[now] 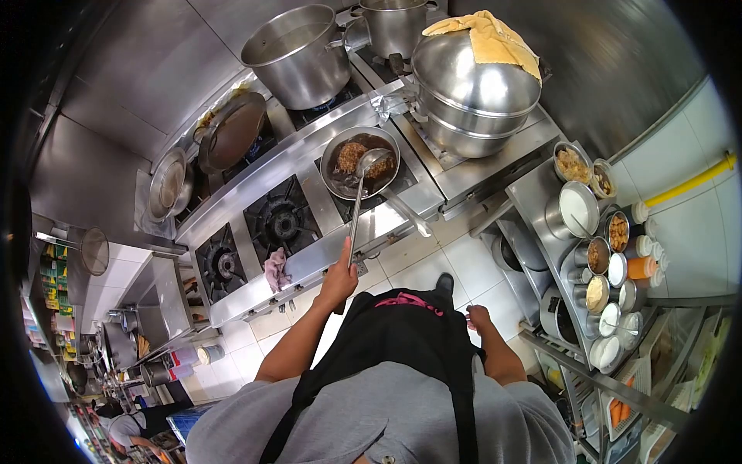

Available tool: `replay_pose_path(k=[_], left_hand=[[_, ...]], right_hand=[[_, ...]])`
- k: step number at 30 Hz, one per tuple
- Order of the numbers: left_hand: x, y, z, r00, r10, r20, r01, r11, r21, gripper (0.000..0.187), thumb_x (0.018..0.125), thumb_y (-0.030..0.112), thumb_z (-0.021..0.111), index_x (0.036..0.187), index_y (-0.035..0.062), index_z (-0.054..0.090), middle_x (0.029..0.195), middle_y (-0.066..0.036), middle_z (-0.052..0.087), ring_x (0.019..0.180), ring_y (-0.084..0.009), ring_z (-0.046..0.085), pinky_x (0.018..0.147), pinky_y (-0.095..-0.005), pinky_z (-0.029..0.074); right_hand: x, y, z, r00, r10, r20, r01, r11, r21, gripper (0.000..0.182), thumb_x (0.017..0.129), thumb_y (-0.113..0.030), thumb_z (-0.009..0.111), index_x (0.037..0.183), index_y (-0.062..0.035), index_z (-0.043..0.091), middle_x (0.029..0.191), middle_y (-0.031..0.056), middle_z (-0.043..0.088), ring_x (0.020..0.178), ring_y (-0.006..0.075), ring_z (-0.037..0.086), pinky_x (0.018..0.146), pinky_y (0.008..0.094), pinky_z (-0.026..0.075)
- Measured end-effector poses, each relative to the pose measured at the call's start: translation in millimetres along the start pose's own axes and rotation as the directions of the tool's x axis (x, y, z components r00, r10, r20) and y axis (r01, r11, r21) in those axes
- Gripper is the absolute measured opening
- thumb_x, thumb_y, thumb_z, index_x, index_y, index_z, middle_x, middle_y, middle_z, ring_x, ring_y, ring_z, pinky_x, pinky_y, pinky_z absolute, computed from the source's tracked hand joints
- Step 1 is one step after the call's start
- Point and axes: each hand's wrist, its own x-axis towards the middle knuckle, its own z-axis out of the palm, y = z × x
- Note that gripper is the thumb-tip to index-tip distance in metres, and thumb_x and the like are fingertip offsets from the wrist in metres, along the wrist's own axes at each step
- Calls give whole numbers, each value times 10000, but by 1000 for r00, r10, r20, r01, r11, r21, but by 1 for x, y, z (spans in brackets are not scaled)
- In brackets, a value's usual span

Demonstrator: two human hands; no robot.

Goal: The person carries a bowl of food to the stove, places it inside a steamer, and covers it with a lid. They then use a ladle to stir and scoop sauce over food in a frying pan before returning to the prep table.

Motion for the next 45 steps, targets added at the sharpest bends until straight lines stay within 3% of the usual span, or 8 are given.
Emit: replay_pose_path(k=[22,25,30,31,34,38,42,45], left_hand=[[10,-23,16,997,-40,60,36,997,70,724,894,134,461,1463,161,14,844,-346,599,797,-489,592,741,-535,452],[15,-40,25,998,53,-44,-53,999,15,751,887,121,482,1472,223,22,864,-322,610,747,-447,617,726,-520,470],[20,-39,4,996,-59,72,74,971,-226,723,883,150,495,1477,247,94,920,-297,614,859,-420,620,795,-466,462],[11,-26,-3,999,-4,-42,-5,976,-218,688,880,146,500,1468,253,161,943,-291,619,887,-431,614,804,-464,458],[0,-12,-24,995,-84,-47,78,991,-111,680,875,142,504,1465,247,181,975,-288,619,917,-439,605,818,-456,455],[-9,-16,-40,986,33,-166,-60,986,-156,665,871,125,504,1459,214,208,1032,-311,599,912,-442,606,825,-432,466],[-21,1,-53,965,-252,66,257,883,-392,668,871,122,503,1466,181,206,784,-136,602,571,-213,577,531,-359,496],[-18,-2,-47,954,-267,138,292,714,-637,691,877,98,497,1472,259,186,678,-32,477,484,-110,451,424,-270,400]], right_hand=[[6,-12,-9,1000,-4,5,4,999,46,209,857,-254,548,990,-96,575,798,55,583,585,153,519,509,316,442],[8,-15,-8,1000,-2,7,2,999,49,197,861,-261,557,973,-99,565,779,49,575,578,151,516,498,314,435],[5,-15,-8,1000,-13,-3,14,999,34,199,865,-264,557,975,-99,569,758,42,573,566,147,512,495,308,439],[3,-16,-8,1000,-8,-6,8,999,33,196,867,-262,556,975,-99,571,753,40,572,561,146,510,493,306,440],[3,-11,-10,1000,-5,-17,6,999,53,195,866,-263,559,972,-100,576,755,39,570,562,145,509,495,308,443],[2,-6,-11,1000,11,-3,-10,999,45,196,860,-259,563,978,-102,574,755,38,570,558,144,505,495,307,442],[5,4,-11,1000,24,19,-26,997,68,189,854,-245,559,975,-101,573,759,43,575,561,146,507,499,316,446],[4,3,-8,1000,18,11,-19,999,50,187,851,-240,558,970,-98,574,761,43,577,574,149,516,503,318,452]])
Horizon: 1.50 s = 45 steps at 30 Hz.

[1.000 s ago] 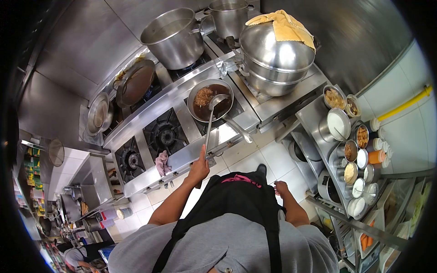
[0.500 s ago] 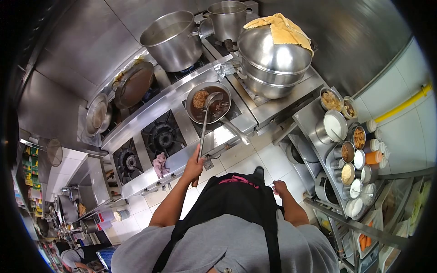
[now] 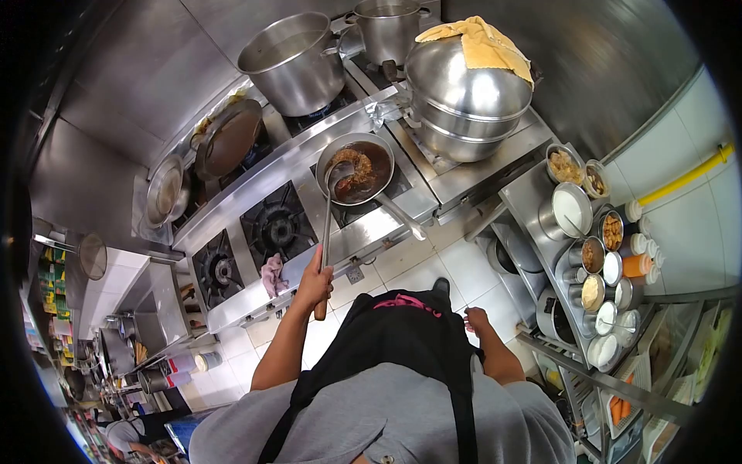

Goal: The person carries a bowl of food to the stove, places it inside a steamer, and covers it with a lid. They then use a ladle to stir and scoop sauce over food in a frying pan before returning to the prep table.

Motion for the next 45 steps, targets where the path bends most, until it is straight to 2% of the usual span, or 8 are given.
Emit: replay_pose_path(k=[4,9,17,29,31,32,35,45], left_hand=[[13,4,-4,996,-42,78,58,974,-220,696,864,90,501,1465,269,200,682,-21,454,468,-95,415,414,-252,379],[23,12,-25,933,-57,356,343,440,-830,392,896,97,511,1254,239,441,688,-25,452,446,-62,377,398,-221,367],[32,51,-30,951,-22,310,288,437,-852,448,907,82,493,1300,234,338,693,-47,482,459,-67,410,411,-210,360],[63,63,-11,993,113,-45,-117,990,-80,678,883,84,470,1475,130,142,794,-60,535,485,-111,446,442,-281,415],[64,46,-7,958,263,-115,-238,952,191,638,876,79,476,1458,100,213,1048,-171,598,637,-224,595,585,-342,499],[103,-2,-15,866,482,-131,-402,829,389,647,866,77,486,1455,94,217,1287,-263,490,965,-350,617,821,-362,484],[73,4,-2,931,360,-66,-319,886,336,662,859,84,493,1458,111,212,1322,-290,444,1176,-392,499,957,-366,401],[82,-42,25,965,264,-3,-255,936,244,724,872,124,489,1481,190,103,1148,-232,560,891,-327,594,792,-368,478]], right_hand=[[5,-4,1,1000,-18,7,18,1000,-17,196,844,-240,554,969,-91,573,762,47,580,574,148,520,503,314,457],[2,-10,3,999,-45,0,45,999,4,200,841,-249,553,963,-91,572,774,51,581,573,148,519,501,313,452],[-1,-2,3,1000,-18,-5,18,1000,11,178,853,-239,548,961,-101,574,778,46,576,580,146,515,512,312,445],[5,-1,-2,1000,-26,6,26,999,37,186,844,-236,564,970,-99,556,768,50,571,564,152,509,499,313,440],[2,-4,-1,1000,-27,-3,27,999,38,185,843,-234,564,968,-98,555,769,51,571,559,151,508,497,313,441],[-1,-5,-1,1000,-27,-11,27,999,32,183,843,-232,564,966,-96,554,769,51,570,555,150,507,495,314,442],[-5,-4,0,1000,-20,-8,20,1000,21,190,843,-231,563,975,-94,559,771,51,572,557,147,509,497,315,447],[3,-6,4,999,-32,6,32,999,-7,210,835,-239,557,986,-94,576,779,49,581,569,152,516,502,318,453]])
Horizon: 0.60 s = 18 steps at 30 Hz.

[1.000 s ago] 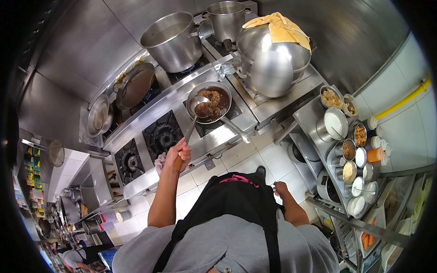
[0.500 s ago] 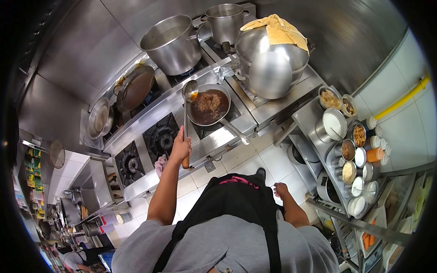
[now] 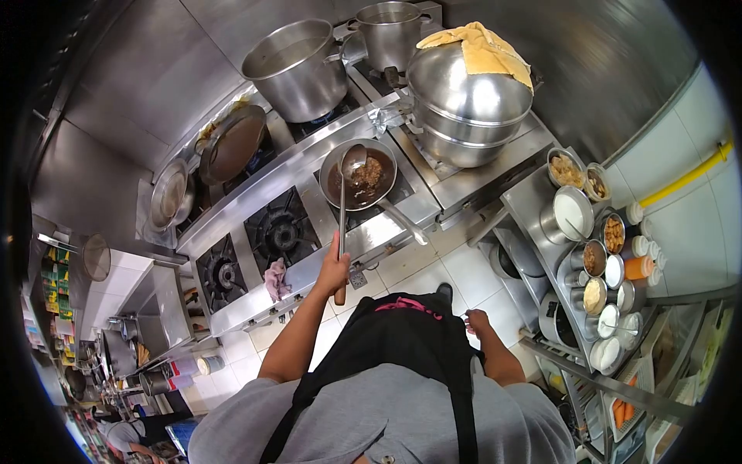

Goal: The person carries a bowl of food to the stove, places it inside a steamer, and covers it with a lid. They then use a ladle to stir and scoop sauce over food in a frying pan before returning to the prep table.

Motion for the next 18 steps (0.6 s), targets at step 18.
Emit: replay_pose_path(k=[18], left_hand=[[-33,64,-56,984,-76,161,110,970,-218,688,893,87,473,1481,246,154,684,-16,472,478,-88,418,415,-249,379]], right_hand=[[0,-2,1,1000,-5,-9,5,1000,11,193,832,-242,551,952,-93,573,766,50,579,570,154,523,495,318,446]])
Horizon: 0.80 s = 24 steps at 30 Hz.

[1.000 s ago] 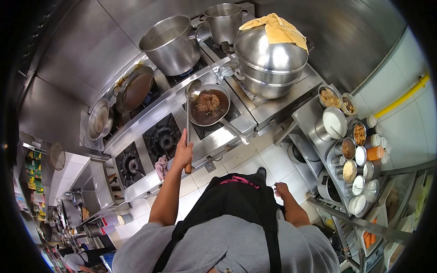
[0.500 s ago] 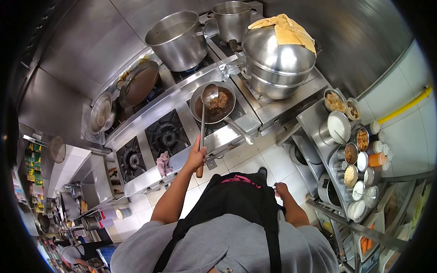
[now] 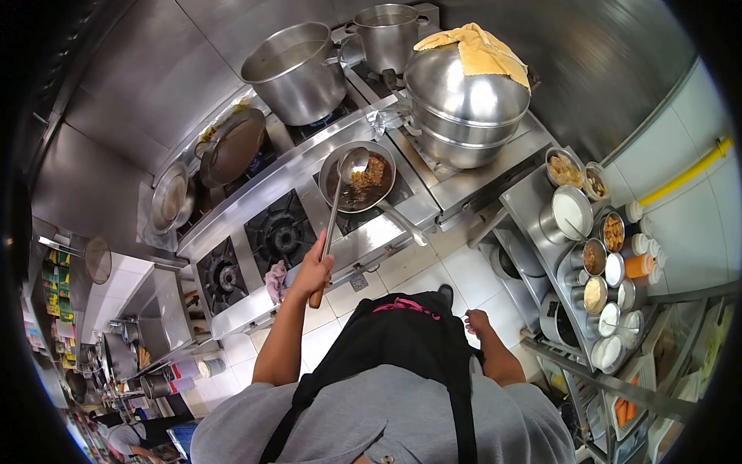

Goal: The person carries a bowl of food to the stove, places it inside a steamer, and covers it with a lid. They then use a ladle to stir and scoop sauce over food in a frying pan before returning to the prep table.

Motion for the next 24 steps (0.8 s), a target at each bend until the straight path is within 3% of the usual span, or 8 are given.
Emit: replay_pose_path(k=[2,9,12,14,15,17,20,24], left_hand=[[-18,5,1,996,58,-75,-42,981,192,666,884,85,495,1470,229,214,714,-25,494,493,-92,427,418,-254,392],[-30,-4,-3,992,-108,-59,117,977,177,663,880,84,478,1471,209,205,695,-35,500,481,-113,443,422,-288,417],[-20,-21,-10,983,-181,1,181,983,-14,701,876,90,494,1479,230,164,680,-30,484,468,-101,423,415,-268,399],[-13,-19,-17,967,-197,164,252,850,-463,686,880,99,509,1464,237,178,667,-18,463,449,-75,388,408,-235,363],[-11,-18,-21,967,-196,165,251,850,-463,686,880,99,509,1464,237,178,667,-18,463,449,-75,388,408,-235,363],[-10,-10,-26,947,-187,260,319,485,-814,503,909,99,486,1378,212,344,711,-33,451,461,-60,401,406,-230,380],[-5,2,-31,947,-129,295,322,356,-877,428,921,99,475,1325,211,388,722,-45,465,458,-49,397,403,-219,360],[6,23,-24,969,-133,208,247,574,-781,524,927,114,476,1395,234,273,723,-28,472,470,-51,407,422,-224,375]], right_hand=[[-2,2,-1,1000,3,2,-3,1000,10,187,846,-244,543,960,-97,565,766,46,569,563,151,517,488,316,443],[6,21,1,1000,18,15,-18,999,28,178,856,-245,544,949,-95,569,770,36,556,579,159,525,500,316,450],[8,20,1,999,-15,48,14,999,30,180,851,-249,550,945,-98,577,765,30,553,597,165,535,514,318,453],[6,14,1,1000,-5,-7,5,1000,2,186,840,-247,555,943,-94,584,763,29,551,606,161,538,521,319,457],[5,11,1,1000,-6,-7,6,1000,3,186,840,-247,555,943,-94,584,763,29,551,606,161,538,521,319,457],[13,10,0,999,-31,11,31,1000,0,201,828,-250,561,948,-90,585,769,31,555,606,158,541,522,319,459],[12,6,-3,999,-41,7,41,999,-5,204,822,-253,566,944,-91,587,775,33,560,607,155,540,526,320,460],[11,9,-3,999,-36,6,36,999,-15,208,819,-258,571,948,-96,591,776,32,563,604,155,540,526,319,459]])
